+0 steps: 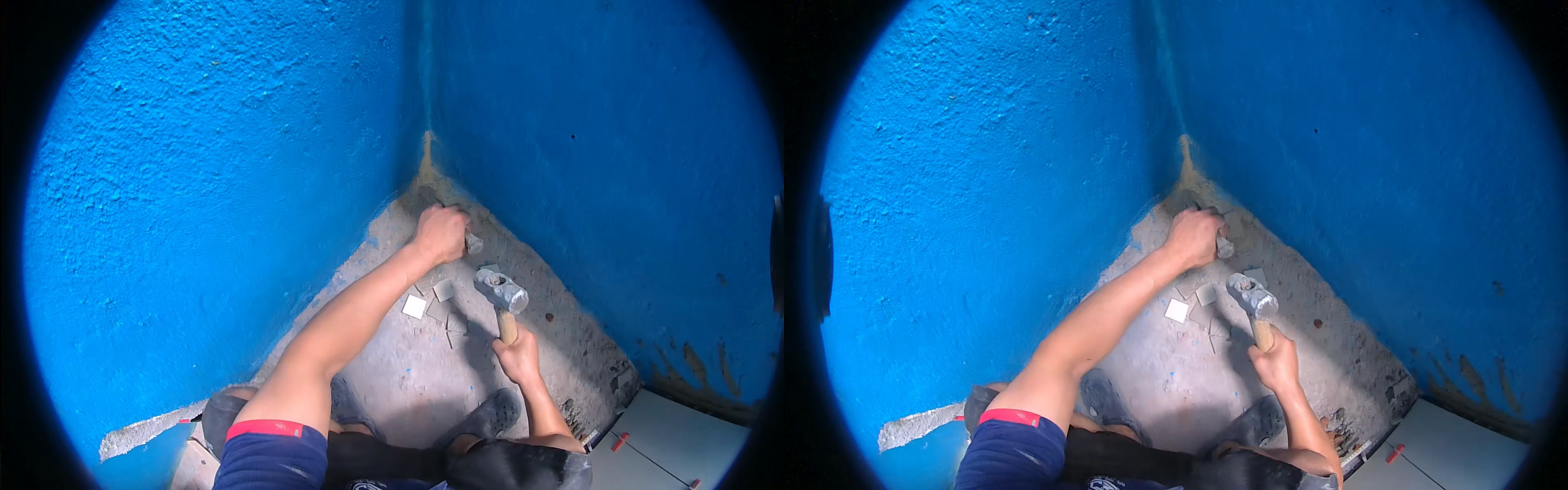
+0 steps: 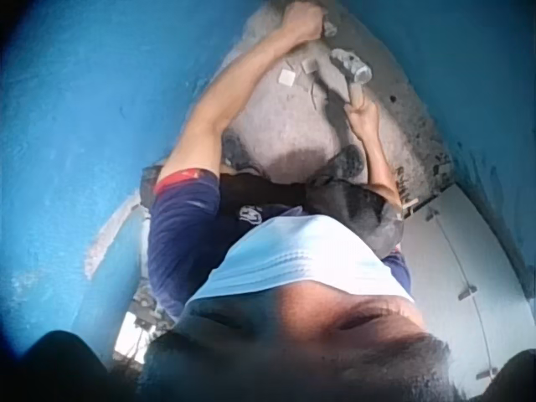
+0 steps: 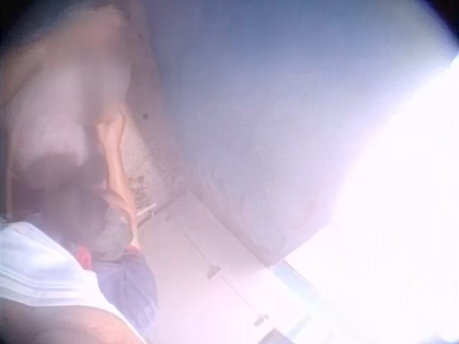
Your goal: The person chips a blue wall with a hammer and chisel, then uses a power tool to cut a tile covered in adhesive. They scrape adhesive from the tile and spread it evenly with a trowel.
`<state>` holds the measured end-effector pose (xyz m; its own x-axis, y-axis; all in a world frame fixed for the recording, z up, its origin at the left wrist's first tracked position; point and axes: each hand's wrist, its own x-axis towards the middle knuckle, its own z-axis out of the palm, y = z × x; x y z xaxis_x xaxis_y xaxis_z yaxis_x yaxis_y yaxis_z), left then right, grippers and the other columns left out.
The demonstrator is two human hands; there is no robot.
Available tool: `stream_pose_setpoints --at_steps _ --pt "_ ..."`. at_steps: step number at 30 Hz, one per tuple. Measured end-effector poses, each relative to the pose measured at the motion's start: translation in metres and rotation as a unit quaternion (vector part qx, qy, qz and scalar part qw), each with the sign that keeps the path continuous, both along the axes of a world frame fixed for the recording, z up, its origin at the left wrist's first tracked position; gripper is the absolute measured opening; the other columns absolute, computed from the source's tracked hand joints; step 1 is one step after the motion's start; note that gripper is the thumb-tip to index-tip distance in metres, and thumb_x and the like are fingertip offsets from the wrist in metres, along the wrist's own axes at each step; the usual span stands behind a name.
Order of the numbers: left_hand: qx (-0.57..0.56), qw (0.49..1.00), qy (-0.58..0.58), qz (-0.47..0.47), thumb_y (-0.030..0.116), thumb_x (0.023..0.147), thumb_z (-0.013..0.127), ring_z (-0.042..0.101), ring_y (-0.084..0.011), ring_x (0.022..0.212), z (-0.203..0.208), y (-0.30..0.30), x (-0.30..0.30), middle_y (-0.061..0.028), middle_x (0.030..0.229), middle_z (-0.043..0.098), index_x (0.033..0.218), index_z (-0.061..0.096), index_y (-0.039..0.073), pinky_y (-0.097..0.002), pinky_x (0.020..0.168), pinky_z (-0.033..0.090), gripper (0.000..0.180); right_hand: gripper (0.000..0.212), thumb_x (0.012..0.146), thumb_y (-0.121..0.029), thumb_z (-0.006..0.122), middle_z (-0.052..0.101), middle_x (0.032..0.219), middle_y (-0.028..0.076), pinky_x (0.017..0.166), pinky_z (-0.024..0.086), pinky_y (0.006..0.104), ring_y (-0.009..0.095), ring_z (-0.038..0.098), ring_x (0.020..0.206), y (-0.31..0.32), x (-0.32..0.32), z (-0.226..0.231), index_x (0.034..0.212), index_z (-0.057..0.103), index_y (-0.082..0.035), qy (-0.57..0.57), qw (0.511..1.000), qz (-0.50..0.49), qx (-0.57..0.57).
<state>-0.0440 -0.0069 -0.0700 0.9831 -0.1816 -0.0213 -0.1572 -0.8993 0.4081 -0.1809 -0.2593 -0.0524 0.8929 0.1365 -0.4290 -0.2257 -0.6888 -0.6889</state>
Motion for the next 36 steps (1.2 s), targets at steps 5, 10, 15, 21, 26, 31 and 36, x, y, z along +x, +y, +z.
stream_pose_setpoints --at_steps 5,10,15,21,26,31,36 --pt "-0.005 0.999 0.026 0.033 0.017 0.068 0.067 0.067 -0.0361 0.094 0.007 0.012 0.021 -0.0154 0.099 0.071 0.092 0.074 0.014 -0.0472 0.081 0.052 0.025 0.027 0.072 -0.012 0.067 0.066 0.077 0.021 0.071 0.052 0.0388 0.029 0.067 0.072 -0.001 -0.005 0.006 0.096 0.064 0.001 0.015 1.0 -0.02 0.0" --pt "0.045 0.998 -0.015 0.051 0.017 0.073 0.06 0.069 -0.0339 0.089 -0.001 0.008 0.028 -0.0177 0.09 0.071 0.09 0.074 0.011 -0.0464 0.08 0.055 0.023 0.015 0.075 -0.004 0.07 0.056 0.067 0.001 0.053 0.043 0.0299 0.01 0.051 0.06 0.0 0.008 0.054 0.076 0.056 0.0 -0.061 0.993 -0.043 0.092" --pt "-0.007 0.995 -0.088 0.038 0.017 0.074 0.063 0.068 -0.0348 0.089 0.007 0.013 0.04 -0.013 0.094 0.071 0.094 0.074 0.014 -0.046 0.078 0.055 0.023 0.006 0.084 -0.004 0.064 0.062 0.072 0.011 0.056 0.047 0.0345 0.021 0.057 0.06 0.011 0.036 0.051 0.084 0.059 0.0 -0.332 0.939 -0.008 0.093" --pt "0.016 0.999 -0.006 -0.037 0.017 0.074 0.069 0.064 -0.0362 0.095 -0.031 0.026 0.011 -0.0135 0.101 0.068 0.092 0.071 0.014 -0.044 0.082 0.051 0.018 0.029 0.075 -0.015 0.068 0.068 0.086 0.025 0.074 0.052 0.0457 0.04 0.068 0.08 0.041 0.066 0.008 0.1 0.065 -0.001 -0.051 0.997 0.059 0.009" --pt "-0.013 0.998 -0.022 -0.058 0.014 0.08 0.066 0.059 -0.0367 0.09 -0.024 0.007 -0.017 -0.0143 0.096 0.065 0.09 0.069 0.008 -0.0433 0.085 0.047 0.012 0.032 0.074 -0.015 0.067 0.068 0.085 0.022 0.077 0.052 0.0408 0.034 0.069 0.082 -0.002 -0.006 -0.014 0.102 0.065 -0.001 0.018 0.999 -0.022 0.046" --pt "-0.018 0.997 -0.058 -0.044 0.009 0.08 0.068 0.06 -0.0382 0.093 -0.009 0.005 -0.009 -0.017 0.102 0.063 0.092 0.064 0.003 -0.0457 0.082 0.05 0.015 0.029 0.073 -0.013 0.065 0.067 0.08 0.02 0.075 0.052 0.0387 0.03 0.068 0.077 -0.008 -0.018 -0.012 0.1 0.064 0.0 0.069 0.995 -0.066 0.041" --pt "-0.091 0.993 -0.069 -0.002 0.019 0.089 0.063 0.058 -0.0433 0.097 -0.012 0.016 0.008 -0.023 0.108 0.058 0.099 0.059 0.001 -0.0476 0.08 0.048 0.022 0.027 0.073 -0.012 0.065 0.062 0.075 0.015 0.071 0.05 0.0372 0.022 0.062 0.072 -0.007 -0.018 -0.014 0.097 0.062 0.001 0.071 0.991 -0.088 0.064"
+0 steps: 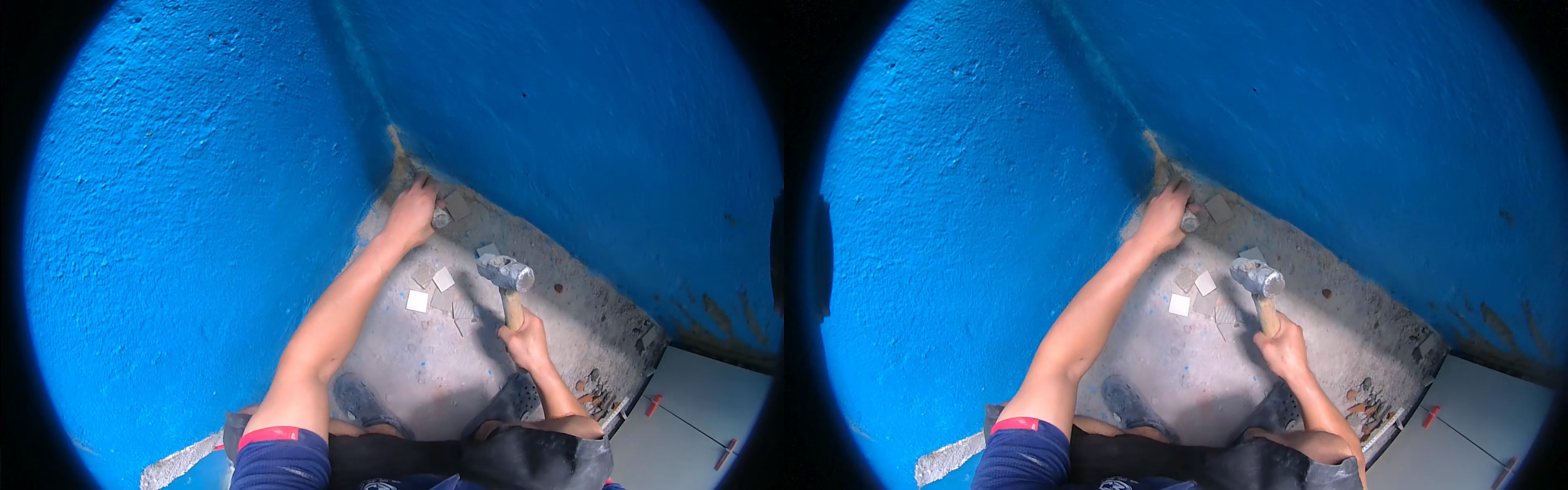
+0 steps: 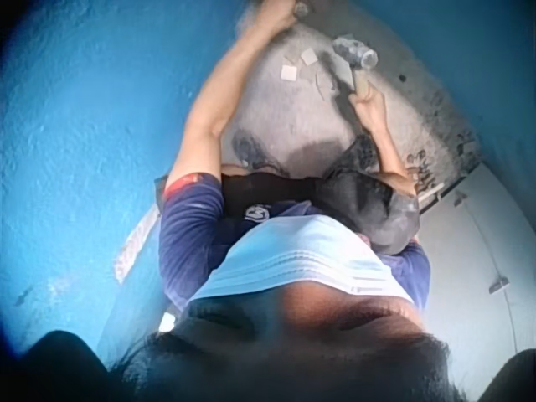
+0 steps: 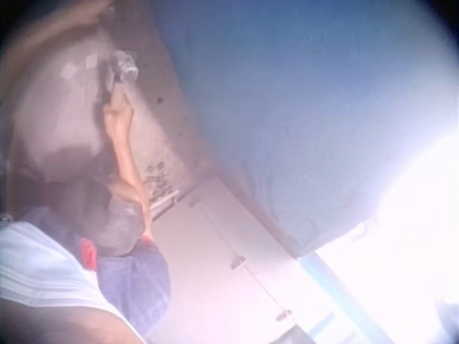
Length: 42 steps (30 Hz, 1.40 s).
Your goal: The person chips a blue wall with a hammer and chisel, then uses a power tool to cut a tile covered in adhesive. They scrape adhesive from the tile and spread it evenly with a trowel.
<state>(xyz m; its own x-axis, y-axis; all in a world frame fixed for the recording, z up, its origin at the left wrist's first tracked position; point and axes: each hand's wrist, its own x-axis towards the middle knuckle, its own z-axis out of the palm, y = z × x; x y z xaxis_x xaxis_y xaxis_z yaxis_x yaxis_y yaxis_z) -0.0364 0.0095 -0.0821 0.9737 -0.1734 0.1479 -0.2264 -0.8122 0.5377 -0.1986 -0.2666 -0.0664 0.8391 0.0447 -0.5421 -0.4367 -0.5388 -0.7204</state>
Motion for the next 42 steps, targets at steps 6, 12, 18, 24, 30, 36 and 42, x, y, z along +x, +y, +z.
stream_pose_setpoints --at_steps 6,12,18,24,30,36,42 --pt "-0.106 0.993 -0.04 0.012 0.024 0.089 0.068 0.059 -0.0418 0.094 -0.008 0.017 -0.002 -0.0217 0.102 0.059 0.095 0.06 0.001 -0.0455 0.078 0.048 0.024 0.027 0.073 -0.012 0.065 0.063 0.075 0.015 0.071 0.05 0.0372 0.023 0.062 0.071 0.0 0.005 0.003 0.096 0.062 0.001 -0.012 1.0 0.021 0.001" --pt "-0.148 0.983 -0.11 0.006 0.008 0.072 0.068 0.06 -0.0387 0.095 -0.011 0.029 0.013 -0.0181 0.095 0.062 0.089 0.063 0.004 -0.0461 0.079 0.049 0.018 0.028 0.073 -0.013 0.068 0.067 0.08 0.019 0.073 0.051 0.0383 0.028 0.066 0.074 0.021 0.032 0.046 0.096 0.064 0.002 -0.079 0.994 0.076 -0.031" --pt "-0.213 0.971 -0.067 0.084 0.011 0.075 0.066 0.062 -0.0405 0.09 0.0 0.016 0.013 -0.0165 0.091 0.063 0.083 0.063 0.004 -0.0476 0.075 0.05 0.011 0.015 0.078 -0.001 0.065 0.055 0.067 0.005 0.055 0.044 0.0283 0.013 0.05 0.053 0.038 0.058 0.178 0.083 0.052 -0.005 -0.454 0.888 0.076 0.012" --pt "-0.236 0.963 -0.089 0.092 0.014 0.082 0.066 0.061 -0.0416 0.089 0.014 0.008 0.029 -0.0172 0.09 0.061 0.083 0.062 0.002 -0.0487 0.074 0.049 0.012 0.013 0.085 -0.013 0.063 0.062 0.081 0.016 0.071 0.049 0.0397 0.031 0.06 0.071 0.068 0.097 0.141 0.087 0.056 -0.002 -0.483 0.868 0.115 -0.018" --pt "-0.246 0.963 -0.063 0.093 0.017 0.085 0.066 0.061 -0.0421 0.091 0.002 0.011 0.023 -0.0196 0.095 0.063 0.085 0.062 0.001 -0.0488 0.076 0.049 0.017 0.027 0.076 -0.012 0.067 0.068 0.085 0.024 0.075 0.052 0.0412 0.041 0.068 0.085 0.079 0.097 0.109 0.1 0.064 0.0 -0.212 0.954 0.166 -0.135" --pt "-0.237 0.96 -0.063 0.133 0.019 0.09 0.061 0.061 -0.0437 0.09 0.008 0.009 0.034 -0.0201 0.095 0.063 0.085 0.062 0.0 -0.0505 0.076 0.048 0.02 0.009 0.084 -0.011 0.056 0.051 0.07 0.004 0.064 0.048 0.036 0.024 0.054 0.061 0.018 0.092 0.245 0.09 0.049 -0.013 -0.436 0.874 0.024 0.212" --pt "-0.249 0.955 -0.063 0.15 0.022 0.089 0.062 0.061 -0.0443 0.092 0.013 0.011 0.044 -0.0203 0.095 0.064 0.087 0.063 0.002 -0.0517 0.077 0.047 0.021 0.028 0.077 -0.018 0.067 0.067 0.084 0.018 0.076 0.051 0.0397 0.029 0.061 0.075 0.087 0.127 0.104 0.095 0.064 0.003 -0.19 0.959 0.12 -0.173"
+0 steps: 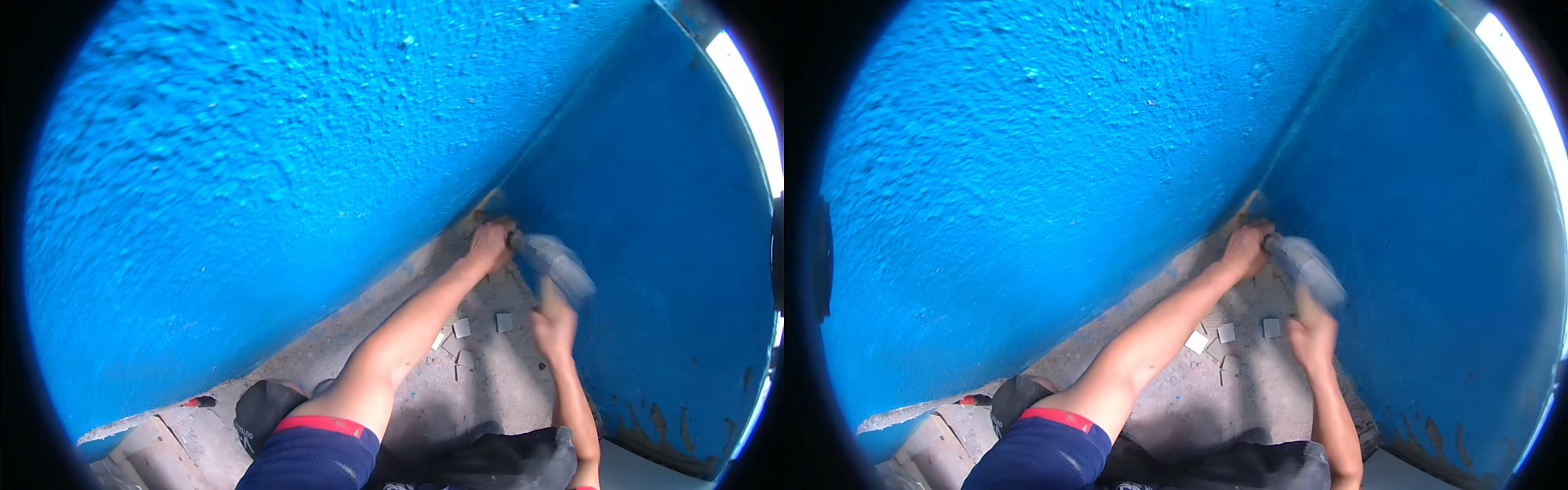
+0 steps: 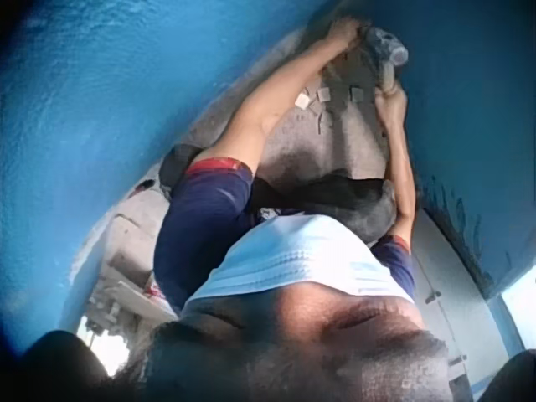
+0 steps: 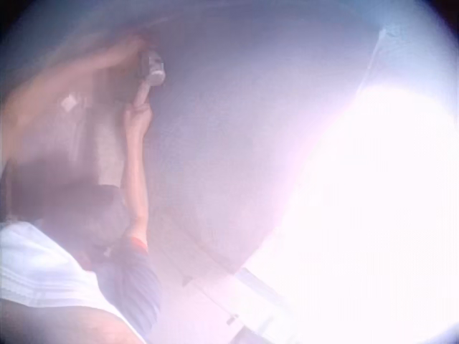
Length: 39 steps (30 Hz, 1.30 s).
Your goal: The person chips a blue wall with a hammer and chisel, then uses a power tool to cut a tile covered in adhesive. They scrape adhesive from the tile and spread it evenly with a trowel.
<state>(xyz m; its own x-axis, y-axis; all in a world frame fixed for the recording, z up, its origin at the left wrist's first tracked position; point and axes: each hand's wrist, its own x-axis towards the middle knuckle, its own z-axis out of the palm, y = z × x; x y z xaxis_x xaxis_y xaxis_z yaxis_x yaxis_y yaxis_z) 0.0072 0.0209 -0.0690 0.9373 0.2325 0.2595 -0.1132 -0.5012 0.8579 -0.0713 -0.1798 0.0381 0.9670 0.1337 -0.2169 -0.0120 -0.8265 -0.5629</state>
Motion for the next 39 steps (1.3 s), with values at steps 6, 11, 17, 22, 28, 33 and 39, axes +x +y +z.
stream_pose_setpoints --at_steps 6,11,17,22,28,33,39 --pt "-0.014 0.998 -0.017 0.053 0.028 0.092 0.062 0.059 -0.0458 0.093 -0.009 0.019 -0.005 -0.0216 0.094 0.065 0.083 0.06 0.004 -0.0535 0.076 0.046 0.026 0.029 0.073 -0.007 0.064 0.06 0.078 0.008 0.061 0.047 0.035 0.018 0.058 0.069 -0.006 -0.015 0.058 0.099 0.061 0.004 0.032 0.993 -0.023 0.112" --pt "0.003 0.999 0.027 0.029 0.028 0.093 0.061 0.059 -0.0452 0.094 0.003 0.013 -0.001 -0.0212 0.096 0.065 0.082 0.059 0.004 -0.0528 0.079 0.046 0.026 0.009 0.085 -0.014 0.06 0.051 0.062 0.001 0.061 0.045 0.0328 0.014 0.051 0.058 -0.003 -0.019 0.184 0.086 0.056 -0.006 -0.356 0.904 0.082 0.224" --pt "0.048 0.999 -0.018 0.001 0.027 0.089 0.064 0.059 -0.044 0.101 -0.011 0.002 0.017 -0.0195 0.102 0.066 0.09 0.065 0.008 -0.0512 0.084 0.047 0.019 0.032 0.076 -0.015 0.067 0.066 0.085 0.026 0.075 0.053 0.0448 0.04 0.069 0.086 0.007 0.024 -0.004 0.103 0.064 0.002 -0.065 0.995 0.069 -0.037" --pt "0.017 0.998 0.051 0.023 0.015 0.083 0.059 0.06 -0.0421 0.104 -0.016 0.021 0.012 -0.0199 0.111 0.066 0.107 0.068 0.007 -0.0498 0.089 0.048 0.027 0.029 0.073 -0.009 0.069 0.068 0.081 0.017 0.071 0.053 0.0408 0.028 0.067 0.075 0.023 -0.012 0.102 0.1 0.063 0.001 -0.067 0.991 0.103 0.044" --pt "0.018 0.997 0.068 0.017 0.024 0.087 0.06 0.06 -0.0437 0.1 0.009 0.004 0.018 -0.0222 0.105 0.066 0.102 0.068 0.009 -0.0509 0.085 0.048 0.022 0.011 0.083 0.0 0.053 0.043 0.064 0.002 0.051 0.037 0.0309 0.013 0.043 0.052 0.019 -0.015 0.22 0.076 0.053 -0.008 -0.294 0.793 0.1 0.524" --pt "-0.012 0.998 0.061 0.033 0.025 0.089 0.063 0.062 -0.0417 0.102 0.005 -0.003 0.011 -0.021 0.106 0.067 0.102 0.069 0.013 -0.0485 0.086 0.049 0.019 0.029 0.078 -0.015 0.065 0.068 0.079 0.021 0.067 0.051 0.0443 0.031 0.065 0.07 0.009 0.027 0.015 0.096 0.063 0.007 0.049 0.999 0.003 -0.016" --pt "-0.036 0.992 -0.125 -0.009 0.018 0.093 0.059 0.061 -0.0432 0.086 -0.041 0.025 -0.035 -0.0214 0.088 0.062 0.083 0.061 0.004 -0.0476 0.068 0.046 0.018 0.022 0.076 -0.008 0.064 0.064 0.071 0.013 0.06 0.05 0.0399 0.024 0.063 0.064 -0.045 -0.037 -0.038 0.094 0.062 0.004 0.072 0.993 -0.035 0.087"
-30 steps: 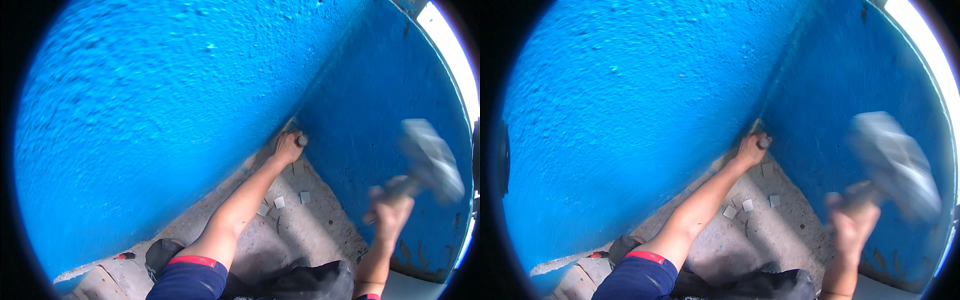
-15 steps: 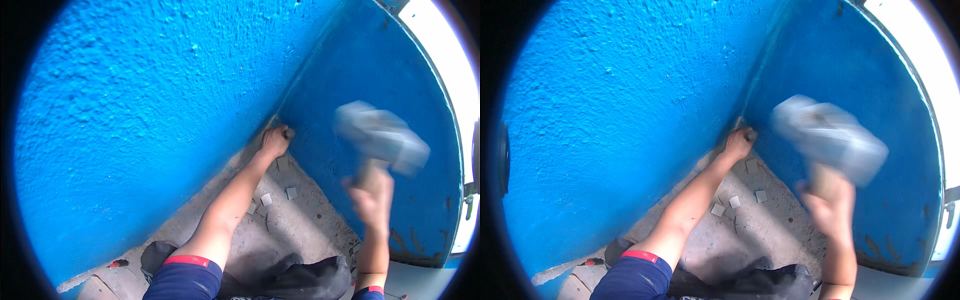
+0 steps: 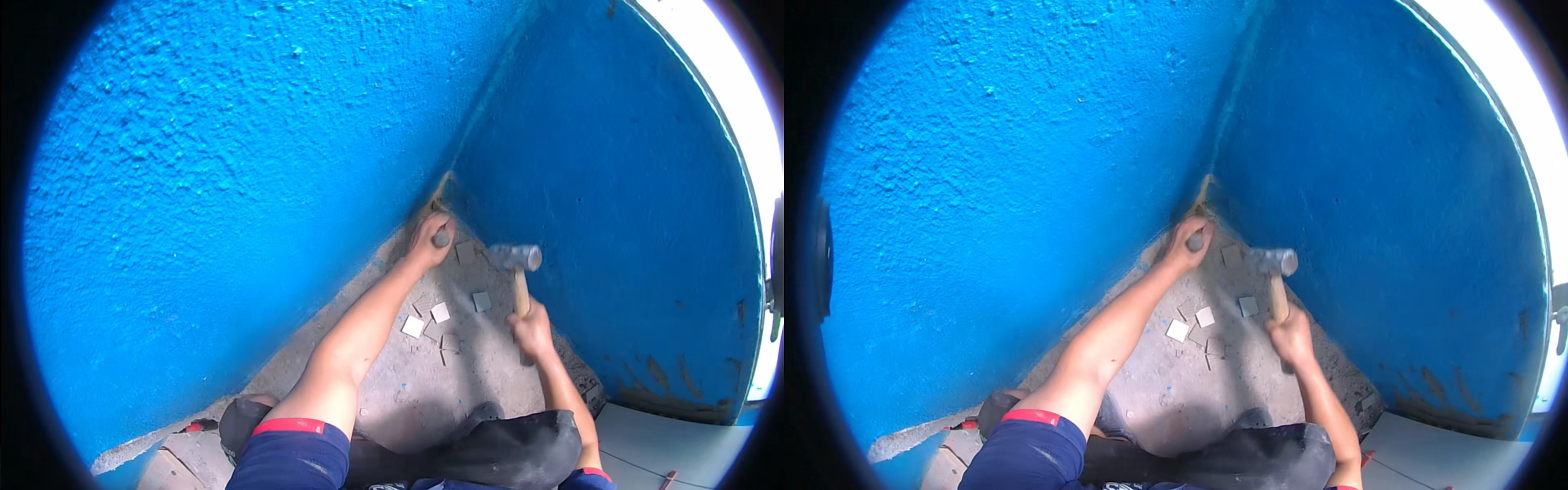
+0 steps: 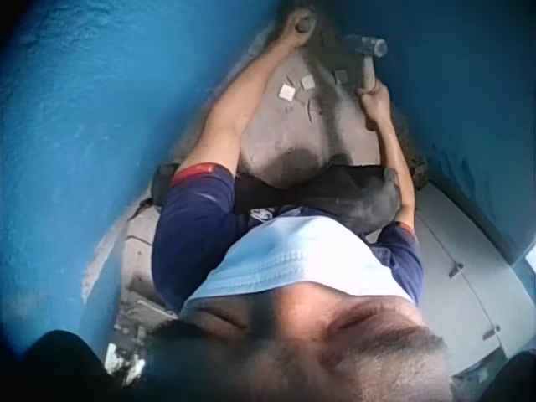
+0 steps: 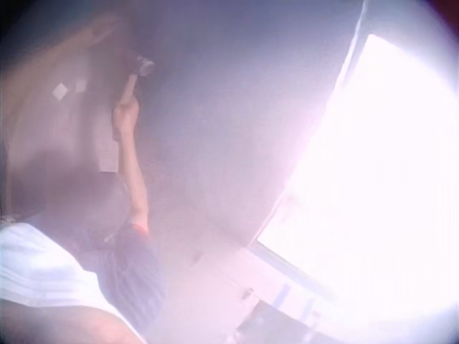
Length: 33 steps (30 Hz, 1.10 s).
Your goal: The person chips a blue wall with a hammer and chisel, then uses a power tool to cut a tile covered in adhesive. They scrape adhesive from the tile and spread it evenly with a trowel.
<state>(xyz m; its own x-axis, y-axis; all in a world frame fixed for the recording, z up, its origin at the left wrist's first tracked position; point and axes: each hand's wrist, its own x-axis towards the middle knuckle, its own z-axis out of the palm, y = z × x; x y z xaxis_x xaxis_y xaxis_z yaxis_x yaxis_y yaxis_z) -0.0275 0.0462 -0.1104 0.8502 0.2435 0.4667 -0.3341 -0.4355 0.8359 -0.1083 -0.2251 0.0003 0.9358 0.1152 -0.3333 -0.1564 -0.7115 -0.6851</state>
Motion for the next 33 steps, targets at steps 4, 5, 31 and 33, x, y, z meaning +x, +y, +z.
stream_pose_setpoints --at_steps 4,5,31,33 --pt "-0.017 0.997 0.071 -0.006 0.019 0.094 0.055 0.057 -0.0455 0.083 0.011 -0.028 -0.034 -0.0199 0.087 0.058 0.083 0.054 0.003 -0.0503 0.069 0.047 0.02 0.018 0.076 -0.007 0.068 0.06 0.065 0.008 0.051 0.047 0.0358 0.018 0.059 0.055 -0.022 -0.062 -0.016 0.088 0.059 0.001 0.137 0.989 -0.049 0.015" --pt "-0.011 0.996 0.084 -0.001 0.019 0.093 0.055 0.057 -0.0453 0.083 0.018 -0.038 -0.037 -0.0198 0.087 0.058 0.082 0.053 0.003 -0.0501 0.069 0.047 0.019 0.016 0.076 -0.006 0.069 0.059 0.064 0.006 0.049 0.046 0.0338 0.016 0.058 0.053 -0.027 -0.072 -0.019 0.085 0.057 0.0 0.145 0.988 -0.047 0.014" --pt "-0.075 0.997 0.025 0.02 0.016 0.09 0.061 0.055 -0.0423 0.08 0.001 -0.029 0.002 -0.0195 0.083 0.054 0.083 0.053 0.001 -0.0443 0.069 0.045 0.018 0.013 0.078 -0.012 0.068 0.063 0.066 0.017 0.064 0.055 0.0424 0.032 0.065 0.062 0.049 0.014 0.018 0.084 0.057 -0.006 -0.272 0.936 0.2 -0.096" --pt "-0.074 0.996 0.058 -0.004 0.016 0.089 0.062 0.055 -0.0418 0.079 -0.012 -0.015 0.001 -0.0194 0.082 0.054 0.082 0.053 0.001 -0.0437 0.069 0.044 0.019 0.019 0.075 -0.016 0.069 0.063 0.066 0.017 0.064 0.054 0.0458 0.036 0.066 0.066 0.054 0.01 0.003 0.088 0.059 -0.007 -0.18 0.931 0.239 -0.21"
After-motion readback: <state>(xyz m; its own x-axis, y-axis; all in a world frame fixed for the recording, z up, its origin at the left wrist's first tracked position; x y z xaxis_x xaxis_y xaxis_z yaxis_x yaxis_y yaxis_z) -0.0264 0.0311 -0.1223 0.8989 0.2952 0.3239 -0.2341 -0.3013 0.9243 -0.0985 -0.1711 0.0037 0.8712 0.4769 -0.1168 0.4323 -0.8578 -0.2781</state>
